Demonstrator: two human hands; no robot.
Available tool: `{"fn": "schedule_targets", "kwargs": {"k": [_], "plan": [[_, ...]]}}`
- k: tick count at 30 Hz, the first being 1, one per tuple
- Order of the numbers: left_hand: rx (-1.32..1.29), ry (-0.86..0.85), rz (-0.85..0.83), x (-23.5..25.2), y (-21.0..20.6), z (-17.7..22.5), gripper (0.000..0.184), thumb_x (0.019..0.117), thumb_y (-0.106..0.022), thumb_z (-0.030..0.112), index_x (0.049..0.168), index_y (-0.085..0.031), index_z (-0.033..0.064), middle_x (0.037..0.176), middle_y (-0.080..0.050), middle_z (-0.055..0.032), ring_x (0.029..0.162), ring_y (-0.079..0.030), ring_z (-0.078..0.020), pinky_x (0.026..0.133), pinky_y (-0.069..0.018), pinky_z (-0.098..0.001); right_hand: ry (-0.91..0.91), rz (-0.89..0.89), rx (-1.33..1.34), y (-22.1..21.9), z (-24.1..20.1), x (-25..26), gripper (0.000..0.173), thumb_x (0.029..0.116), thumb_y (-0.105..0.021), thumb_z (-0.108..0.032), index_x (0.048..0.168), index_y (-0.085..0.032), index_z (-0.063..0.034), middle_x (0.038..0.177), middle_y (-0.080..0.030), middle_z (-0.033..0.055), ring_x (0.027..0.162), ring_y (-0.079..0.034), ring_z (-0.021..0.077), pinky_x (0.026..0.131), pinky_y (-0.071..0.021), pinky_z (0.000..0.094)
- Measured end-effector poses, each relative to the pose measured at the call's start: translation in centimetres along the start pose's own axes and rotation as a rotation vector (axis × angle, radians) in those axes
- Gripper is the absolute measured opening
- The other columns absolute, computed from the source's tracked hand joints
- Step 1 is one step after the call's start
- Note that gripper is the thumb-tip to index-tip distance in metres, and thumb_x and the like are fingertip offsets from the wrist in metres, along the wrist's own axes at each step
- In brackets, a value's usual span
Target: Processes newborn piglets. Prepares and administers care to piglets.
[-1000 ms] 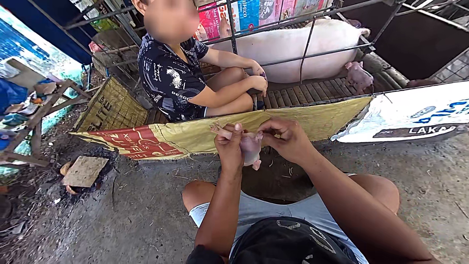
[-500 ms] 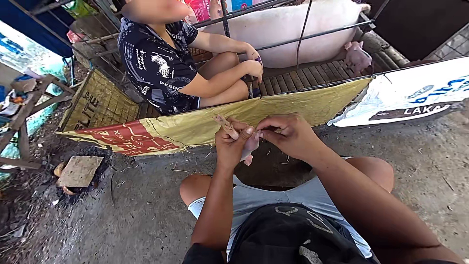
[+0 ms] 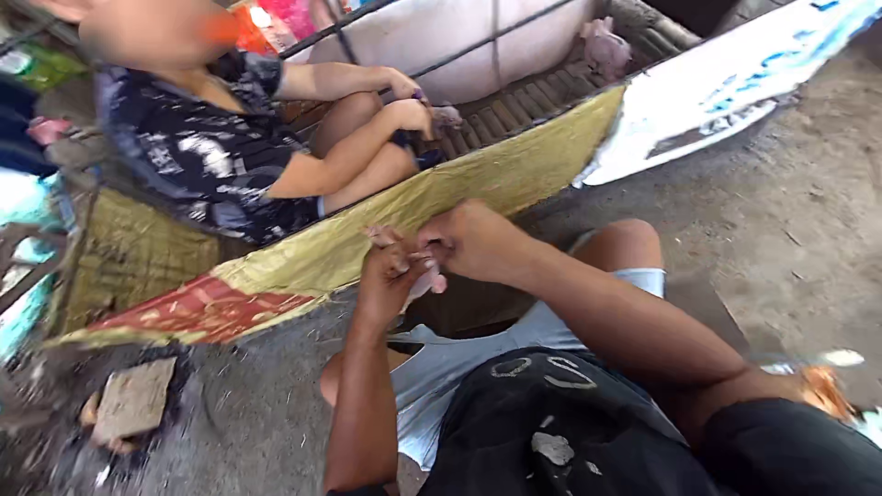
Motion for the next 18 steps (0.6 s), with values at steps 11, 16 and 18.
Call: {"fn": "schedule_targets", "kwargs": {"k": [11,16,18], "plan": [[-0.118,-0.091,0.014,-1.0,-4.1,-3.3,0.009,0.0941,-0.073,0.013,0.1,-0.075,0.02,0.103,-0.068,0.0146,0.099,-0.065,-0.0006,0.09,-0.056,-0.0213,-0.071,0.391,-0.006,5.6,-1.6,-17.2,0.009,0.0949,-0.067,-0.01,0.097,-0.075,-0.0075,0.093,-0.072,0.0097,0.093,-0.069,0.0261,0.076,-0.0567,0.0409],[-0.126,-0.048,0.075,-0.4,-4.1,-4.7,0.006,0.0927,-0.071,0.004,0.087,-0.07,0.0015,0.091,-0.064,0.0002,0.088,-0.063,-0.0073,0.081,-0.0545,-0.0242,-0.628,0.905,-0.198,16.6,0.5,-40.8,0.014,0.0979,-0.066,-0.008,0.106,-0.072,0.0011,0.105,-0.074,0.0096,0.095,-0.071,0.0164,0.085,-0.0617,0.0361],[-0.1,-0.01,0.077,0.2,-4.6,-3.6,0.01,0.0934,-0.069,0.002,0.086,-0.069,-0.0044,0.088,-0.063,-0.004,0.085,-0.062,-0.0089,0.081,-0.0539,-0.0249,-1.048,1.029,-0.404,17.3,0.0,-48.1,0.017,0.0983,-0.067,-0.015,0.109,-0.07,-0.0018,0.099,-0.072,0.007,0.085,-0.069,0.0113,0.079,-0.0603,0.0313]]}}
Point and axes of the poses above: each hand's wrist, its own x-axis towards the middle knuckle, its own y-axis out of the back of the hand, z = x × y, the point moved 7 cm from there along x, towards the middle knuckle
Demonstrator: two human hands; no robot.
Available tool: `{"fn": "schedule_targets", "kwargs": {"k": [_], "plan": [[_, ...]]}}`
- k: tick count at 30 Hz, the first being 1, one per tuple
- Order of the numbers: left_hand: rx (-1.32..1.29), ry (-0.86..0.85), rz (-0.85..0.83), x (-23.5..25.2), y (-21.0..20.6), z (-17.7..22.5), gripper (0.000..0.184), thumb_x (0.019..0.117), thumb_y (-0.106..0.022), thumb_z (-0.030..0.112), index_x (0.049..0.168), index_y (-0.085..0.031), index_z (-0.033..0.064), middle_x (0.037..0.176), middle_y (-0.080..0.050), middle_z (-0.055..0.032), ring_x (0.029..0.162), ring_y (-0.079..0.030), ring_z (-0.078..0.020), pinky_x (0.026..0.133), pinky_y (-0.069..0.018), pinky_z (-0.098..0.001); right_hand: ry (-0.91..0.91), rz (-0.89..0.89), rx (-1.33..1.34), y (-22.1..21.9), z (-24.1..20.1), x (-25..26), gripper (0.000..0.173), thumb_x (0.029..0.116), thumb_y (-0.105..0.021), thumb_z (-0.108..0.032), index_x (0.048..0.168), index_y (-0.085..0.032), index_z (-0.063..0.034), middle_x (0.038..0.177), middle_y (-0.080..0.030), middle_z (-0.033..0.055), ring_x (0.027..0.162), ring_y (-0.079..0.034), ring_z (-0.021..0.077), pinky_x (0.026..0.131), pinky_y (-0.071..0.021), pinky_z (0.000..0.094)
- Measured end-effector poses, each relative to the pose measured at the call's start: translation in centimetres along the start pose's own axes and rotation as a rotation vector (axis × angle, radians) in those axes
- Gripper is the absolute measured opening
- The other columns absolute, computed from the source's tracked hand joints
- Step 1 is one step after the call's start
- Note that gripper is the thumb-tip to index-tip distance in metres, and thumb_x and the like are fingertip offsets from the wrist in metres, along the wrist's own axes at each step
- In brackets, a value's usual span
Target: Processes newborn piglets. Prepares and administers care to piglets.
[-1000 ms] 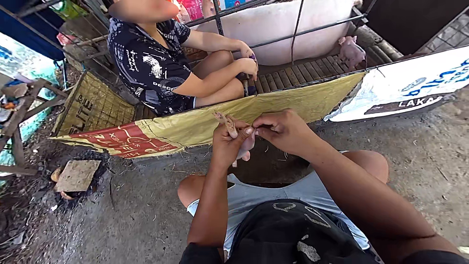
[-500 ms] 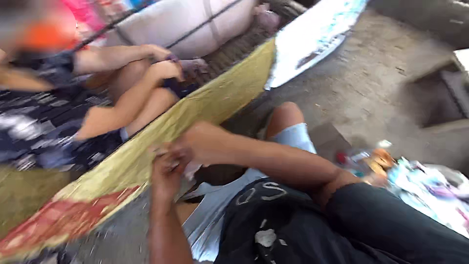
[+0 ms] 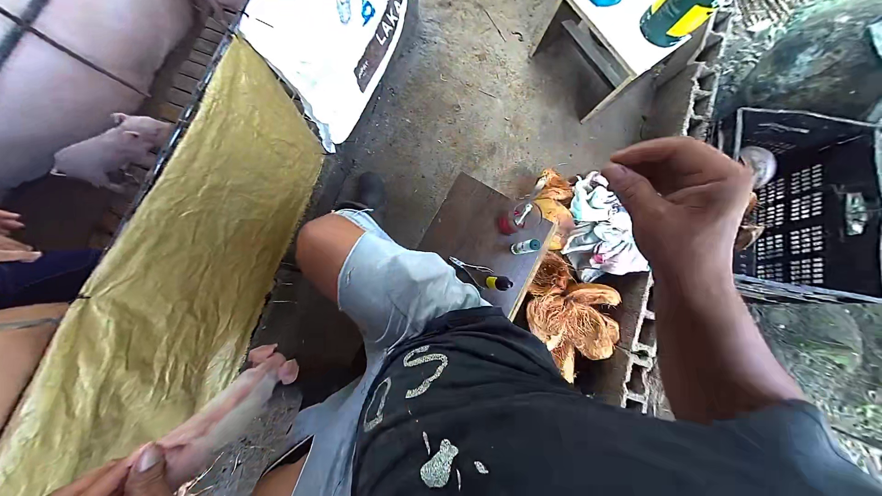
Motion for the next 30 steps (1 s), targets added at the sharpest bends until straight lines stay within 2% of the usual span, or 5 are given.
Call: {"fn": "schedule_targets", "kwargs": {"k": [7,16,20,26,30], "plan": [[0.111,-0.024,0.017,1.8,-0.5,1.3,0.01,0.0943,-0.065,0.0,0.087,-0.066,-0.0067,0.085,-0.064,-0.0032,0.082,-0.063,-0.0082,0.078,-0.054,-0.0251,-0.184,-0.633,-0.316,-12.9,6.4,-7.5,0.014,0.0958,-0.064,-0.009,0.103,-0.074,-0.0029,0.1,-0.072,0.0157,0.095,-0.071,0.0346,0.084,-0.0571,0.0595],[0.158,-0.024,0.175,2.5,2.4,2.7,0.012,0.0904,-0.074,0.003,0.097,-0.067,-0.0035,0.092,-0.068,0.0001,0.088,-0.067,-0.0064,0.083,-0.0569,-0.0254,-0.174,-1.359,-0.795,-29.8,17.1,-10.8,0.017,0.0865,-0.074,-0.01,0.101,-0.072,-0.002,0.107,-0.071,0.0209,0.101,-0.068,0.0432,0.079,-0.054,0.0681],[0.125,-0.026,0.247,2.1,3.2,3.5,0.012,0.0894,-0.074,0.002,0.097,-0.067,-0.0023,0.094,-0.069,0.0005,0.09,-0.067,-0.0069,0.085,-0.0568,-0.0262,-0.109,-1.391,-0.761,-30.6,16.6,-9.3,0.026,0.0911,-0.072,-0.02,0.109,-0.071,-0.0019,0.115,-0.069,0.0226,0.11,-0.066,0.0447,0.086,-0.0519,0.0685],[0.147,-0.009,0.264,2.0,3.6,3.4,0.01,0.0894,-0.074,0.003,0.096,-0.068,-0.001,0.095,-0.068,0.0025,0.088,-0.066,-0.003,0.082,-0.0565,-0.0217,-0.24,-1.09,-0.181,-30.9,16.8,-5.3,0.016,0.1006,-0.059,-0.01,0.111,-0.067,-0.0009,0.098,-0.072,0.0199,0.087,-0.073,0.0343,0.084,-0.0583,0.0567],[0.151,-0.028,0.274,1.7,4.0,3.7,0.007,0.0901,-0.073,0.004,0.094,-0.069,-0.0007,0.093,-0.068,0.0053,0.084,-0.065,0.0011,0.078,-0.057,-0.0189,-0.196,-0.852,0.126,-28.9,13.3,-2.9,0.024,0.1027,-0.053,-0.007,0.124,-0.06,0.0,0.11,-0.068,0.0199,0.098,-0.068,0.0306,0.089,-0.0559,0.0529]]}}
Point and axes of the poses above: each hand's wrist, its own x-axis towards the middle knuckle, its own y-axis out of the back of the hand, z = x × y, the point moved 7 cm from there along x, towards the middle knuckle
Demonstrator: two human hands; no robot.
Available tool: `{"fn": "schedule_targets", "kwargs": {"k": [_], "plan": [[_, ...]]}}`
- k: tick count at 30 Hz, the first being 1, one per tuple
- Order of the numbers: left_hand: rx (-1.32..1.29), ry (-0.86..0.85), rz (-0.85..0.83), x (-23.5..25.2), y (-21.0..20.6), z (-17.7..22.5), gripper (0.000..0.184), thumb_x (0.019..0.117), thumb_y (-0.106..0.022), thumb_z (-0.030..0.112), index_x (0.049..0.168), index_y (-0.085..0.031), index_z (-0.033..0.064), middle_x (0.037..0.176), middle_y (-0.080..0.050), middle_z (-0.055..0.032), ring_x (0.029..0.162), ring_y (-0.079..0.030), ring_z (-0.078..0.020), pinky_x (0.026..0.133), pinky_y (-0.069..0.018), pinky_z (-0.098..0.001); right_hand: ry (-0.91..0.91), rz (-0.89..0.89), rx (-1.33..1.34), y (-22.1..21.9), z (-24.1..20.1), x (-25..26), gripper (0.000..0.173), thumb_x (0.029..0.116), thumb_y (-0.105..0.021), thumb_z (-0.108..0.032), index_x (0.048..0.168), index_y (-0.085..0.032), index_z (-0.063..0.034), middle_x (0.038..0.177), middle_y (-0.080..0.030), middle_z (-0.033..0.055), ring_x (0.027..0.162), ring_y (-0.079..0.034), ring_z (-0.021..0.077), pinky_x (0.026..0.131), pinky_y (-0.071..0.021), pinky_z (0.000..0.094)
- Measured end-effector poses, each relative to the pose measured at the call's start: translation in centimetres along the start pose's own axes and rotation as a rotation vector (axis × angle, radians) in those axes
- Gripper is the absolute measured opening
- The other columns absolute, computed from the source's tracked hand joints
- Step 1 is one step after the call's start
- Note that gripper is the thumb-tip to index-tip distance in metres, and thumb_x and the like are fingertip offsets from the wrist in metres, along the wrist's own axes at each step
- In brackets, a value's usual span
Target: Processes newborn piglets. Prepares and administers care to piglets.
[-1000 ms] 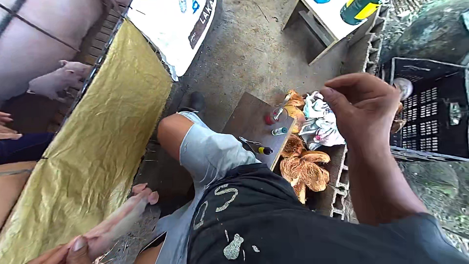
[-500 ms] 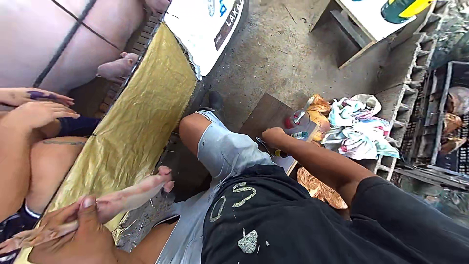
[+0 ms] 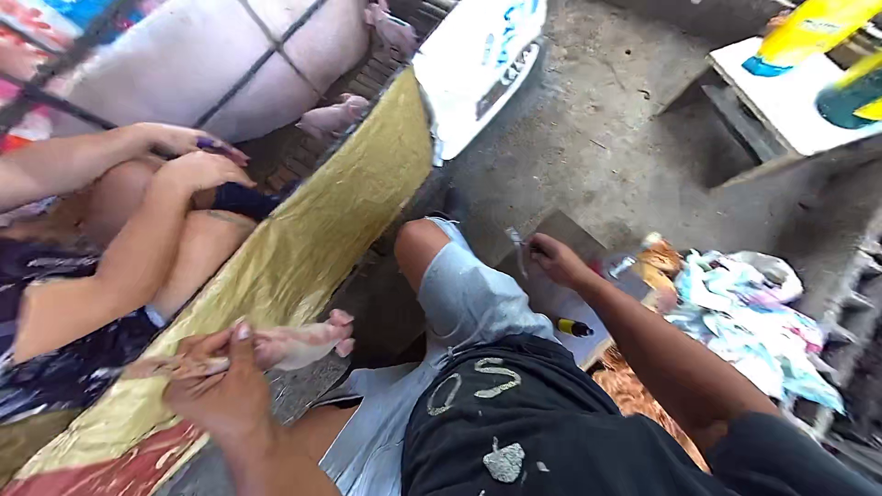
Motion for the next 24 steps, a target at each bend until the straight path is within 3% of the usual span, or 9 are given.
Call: {"fn": "schedule_targets", "kwargs": {"k": [3,7,9,11,14,16,18,21,24], "plan": [[-0.029,0.046,0.059,-0.2,1.9,-0.8,0.008,0.088,-0.073,0.002,0.094,-0.067,0.0022,0.089,-0.069,0.0071,0.08,-0.066,0.0001,0.076,-0.0592,-0.0213,0.227,0.087,0.145,0.9,-6.1,-1.0,0.027,0.104,-0.051,-0.017,0.123,-0.057,0.0013,0.098,-0.065,0.0122,0.083,-0.063,0.0172,0.076,-0.056,0.0373],[-0.048,0.101,0.106,-0.8,2.6,-1.7,0.008,0.0872,-0.075,0.003,0.093,-0.07,0.0043,0.09,-0.068,0.0056,0.081,-0.066,-0.0025,0.075,-0.059,-0.023,0.389,0.144,0.112,1.0,-12.5,-3.2,0.031,0.1067,-0.05,-0.032,0.1,-0.062,-0.0048,0.072,-0.053,-0.0011,0.06,-0.049,0.0047,0.057,-0.0444,0.0251],[-0.036,0.12,0.121,-1.1,3.1,-2.3,0.007,0.088,-0.076,0.004,0.094,-0.071,0.004,0.091,-0.067,0.0033,0.08,-0.065,-0.0042,0.074,-0.0585,-0.0242,0.473,0.136,0.153,0.2,-15.5,-3.8,0.03,0.1061,-0.05,-0.031,0.09,-0.061,-0.0084,0.068,-0.05,-0.0059,0.057,-0.046,0.0003,0.053,-0.0408,0.0204],[-0.031,0.145,0.129,-1.3,3.5,-2.7,0.008,0.0888,-0.076,0.005,0.095,-0.072,0.0041,0.092,-0.069,0.0015,0.079,-0.066,-0.0053,0.073,-0.0598,-0.0255,0.611,0.09,0.236,-0.8,-18.6,-4.0,0.027,0.1079,-0.048,-0.029,0.092,-0.061,-0.0123,0.073,-0.054,-0.0109,0.062,-0.05,-0.0048,0.058,-0.0444,0.0149],[-0.041,0.168,0.121,-1.4,4.1,-2.9,0.008,0.0901,-0.077,0.007,0.097,-0.073,0.0046,0.095,-0.07,-0.0005,0.08,-0.067,-0.0066,0.073,-0.0599,-0.0262,0.783,-0.069,0.293,-2.7,-23.2,-4.5,0.034,0.1106,-0.042,-0.024,0.117,-0.069,-0.0053,0.104,-0.071,0.0003,0.092,-0.067,0.007,0.086,-0.0576,0.0271],[-0.052,0.144,0.115,-1.3,4.5,-2.5,0.008,0.0907,-0.077,0.009,0.096,-0.073,0.0051,0.095,-0.07,-0.0014,0.081,-0.066,-0.0081,0.074,-0.0589,-0.0268,0.834,-0.11,0.258,-4.8,-26.2,-4.6,0.033,0.1103,-0.043,-0.023,0.122,-0.068,-0.0047,0.1,-0.07,0.0,0.088,-0.065,0.004,0.083,-0.0561,0.0242],[-0.062,0.126,0.114,-0.8,5.1,-1.6,0.007,0.0908,-0.077,0.009,0.096,-0.073,0.0056,0.096,-0.07,-0.0018,0.084,-0.067,-0.0092,0.076,-0.0588,-0.027,0.895,-0.148,0.176,-8.0,-29.4,-4.7,0.032,0.1078,-0.043,-0.016,0.12,-0.069,-0.0025,0.105,-0.071,0.0019,0.09,-0.063,-0.0012,0.083,-0.0542,0.0194],[-0.066,0.125,0.126,0.5,5.6,0.1,0.007,0.0903,-0.077,0.007,0.095,-0.073,0.0043,0.094,-0.071,-0.0022,0.081,-0.068,-0.0085,0.074,-0.0596,-0.0262,0.95,-0.182,0.089,-14.7,-34.3,-4.7,0.028,0.1036,-0.045,-0.008,0.113,-0.069,0.0018,0.099,-0.071,0.0118,0.086,-0.068,0.0137,0.081,-0.0579,0.0335],[-0.044,0.137,0.151,1.8,5.8,1.7,0.007,0.0908,-0.077,0.008,0.095,-0.072,0.004,0.088,-0.069,-0.0016,0.074,-0.065,-0.0075,0.067,-0.0579,-0.0244,0.843,-0.27,0.154,-22.0,-38.4,-5.1,0.022,0.1038,-0.046,-0.009,0.11,-0.065,0.0015,0.086,-0.067,0.0114,0.077,-0.067,0.0195,0.073,-0.0583,0.0411]]}}
Point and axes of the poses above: each hand's wrist, its own x-axis towards the middle knuckle, its own y-axis out of the back of the hand, z = x × y, the point moved 7 cm from there along x, towards the middle knuckle
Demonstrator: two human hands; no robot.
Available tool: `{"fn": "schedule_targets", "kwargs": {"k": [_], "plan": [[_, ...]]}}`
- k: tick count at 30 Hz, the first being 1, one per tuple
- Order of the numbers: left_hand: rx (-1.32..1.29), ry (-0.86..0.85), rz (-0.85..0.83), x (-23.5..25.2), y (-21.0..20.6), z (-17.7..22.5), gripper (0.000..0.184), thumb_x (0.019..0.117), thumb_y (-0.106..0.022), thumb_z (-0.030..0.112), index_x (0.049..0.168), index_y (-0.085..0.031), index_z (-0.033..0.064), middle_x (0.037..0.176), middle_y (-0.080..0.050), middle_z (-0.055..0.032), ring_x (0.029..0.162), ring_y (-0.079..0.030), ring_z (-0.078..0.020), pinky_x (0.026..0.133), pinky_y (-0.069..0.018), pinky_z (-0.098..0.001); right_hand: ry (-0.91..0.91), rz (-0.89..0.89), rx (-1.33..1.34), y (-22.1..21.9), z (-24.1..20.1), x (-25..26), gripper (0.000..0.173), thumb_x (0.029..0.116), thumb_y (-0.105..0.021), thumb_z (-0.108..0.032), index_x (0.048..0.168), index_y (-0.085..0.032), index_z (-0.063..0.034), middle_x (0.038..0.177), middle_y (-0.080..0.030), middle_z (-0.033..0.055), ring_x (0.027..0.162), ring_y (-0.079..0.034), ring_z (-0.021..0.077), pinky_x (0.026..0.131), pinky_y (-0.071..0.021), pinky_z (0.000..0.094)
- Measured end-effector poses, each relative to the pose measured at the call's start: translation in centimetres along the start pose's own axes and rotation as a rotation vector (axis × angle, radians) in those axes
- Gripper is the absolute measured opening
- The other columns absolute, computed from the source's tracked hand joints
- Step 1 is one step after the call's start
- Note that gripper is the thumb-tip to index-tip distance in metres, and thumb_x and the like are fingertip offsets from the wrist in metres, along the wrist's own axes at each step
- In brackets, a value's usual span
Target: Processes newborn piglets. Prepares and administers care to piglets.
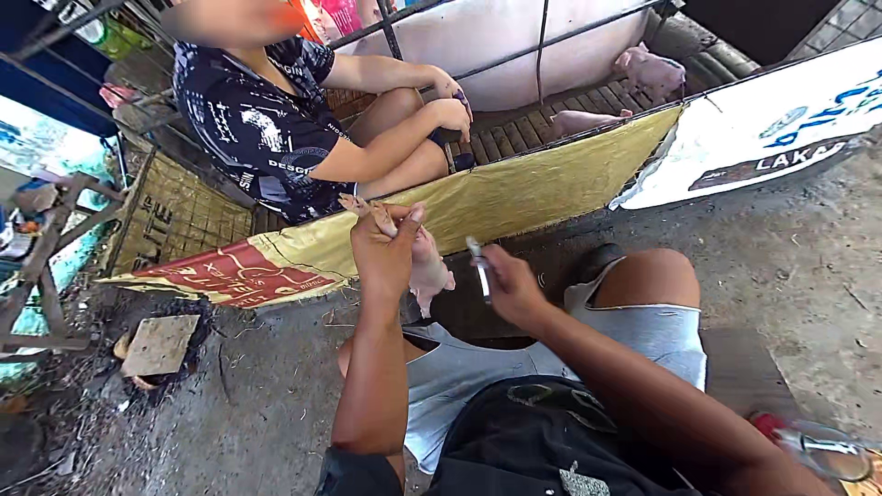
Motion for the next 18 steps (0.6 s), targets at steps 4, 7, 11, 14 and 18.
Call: {"fn": "schedule_targets", "kwargs": {"k": [4,7,11,14,18], "plan": [[-0.014,-0.016,0.057,1.1,0.3,1.5,0.008,0.0906,-0.077,0.006,0.096,-0.071,0.003,0.081,-0.07,-0.0012,0.067,-0.065,-0.0075,0.063,-0.0579,-0.0245,-0.06,-0.019,0.126,-5.4,-2.0,1.8,0.023,0.1048,-0.045,-0.013,0.112,-0.062,-0.0005,0.091,-0.069,0.012,0.089,-0.07,0.0216,0.082,-0.058,0.0426],[-0.014,0.001,0.098,1.4,1.1,1.8,0.008,0.0903,-0.076,0.004,0.096,-0.071,0.0026,0.079,-0.07,-0.0004,0.066,-0.065,-0.0064,0.062,-0.057,-0.0232,-0.013,-0.096,0.036,-6.5,-2.2,0.9,0.025,0.1063,-0.042,-0.017,0.109,-0.061,-0.0013,0.082,-0.066,0.011,0.077,-0.068,0.0239,0.073,-0.0572,0.0432],[-0.009,0.031,0.081,1.6,1.2,1.8,0.008,0.0907,-0.076,0.005,0.096,-0.07,0.0026,0.076,-0.069,-0.0011,0.064,-0.064,-0.0067,0.059,-0.056,-0.0228,0.114,-0.235,-0.264,-6.4,-1.5,-0.1,0.028,0.1071,-0.04,-0.018,0.109,-0.064,-0.0028,0.092,-0.07,0.0141,0.088,-0.071,0.0307,0.079,-0.0589,0.0475],[0.006,0.034,0.072,1.9,1.0,2.1,0.007,0.0911,-0.076,0.005,0.095,-0.071,0.0031,0.075,-0.069,-0.001,0.062,-0.063,-0.0067,0.058,-0.0554,-0.0227,0.255,-0.069,-0.414,-4.3,-2.3,0.2,0.023,0.1056,-0.047,-0.015,0.105,-0.068,-0.0046,0.093,-0.072,0.0128,0.088,-0.073,0.0304,0.072,-0.0611,0.0454],[0.009,0.027,0.068,1.8,1.0,2.7,0.008,0.0922,-0.076,0.008,0.095,-0.069,0.0048,0.075,-0.068,-0.0005,0.063,-0.064,-0.0073,0.058,-0.0556,-0.0233,0.342,-0.028,-0.523,-3.2,-2.4,2.2,0.014,0.1,-0.055,-0.009,0.102,-0.068,-0.004,0.088,-0.068,0.0143,0.084,-0.071,0.0341,0.064,-0.0592,0.0474]]}}
Point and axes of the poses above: each hand's wrist, its own x-axis towards the middle knuckle, its own y-axis out of the back of the hand, z = x × y, the point moved 7 cm from there along x, towards the middle knuckle
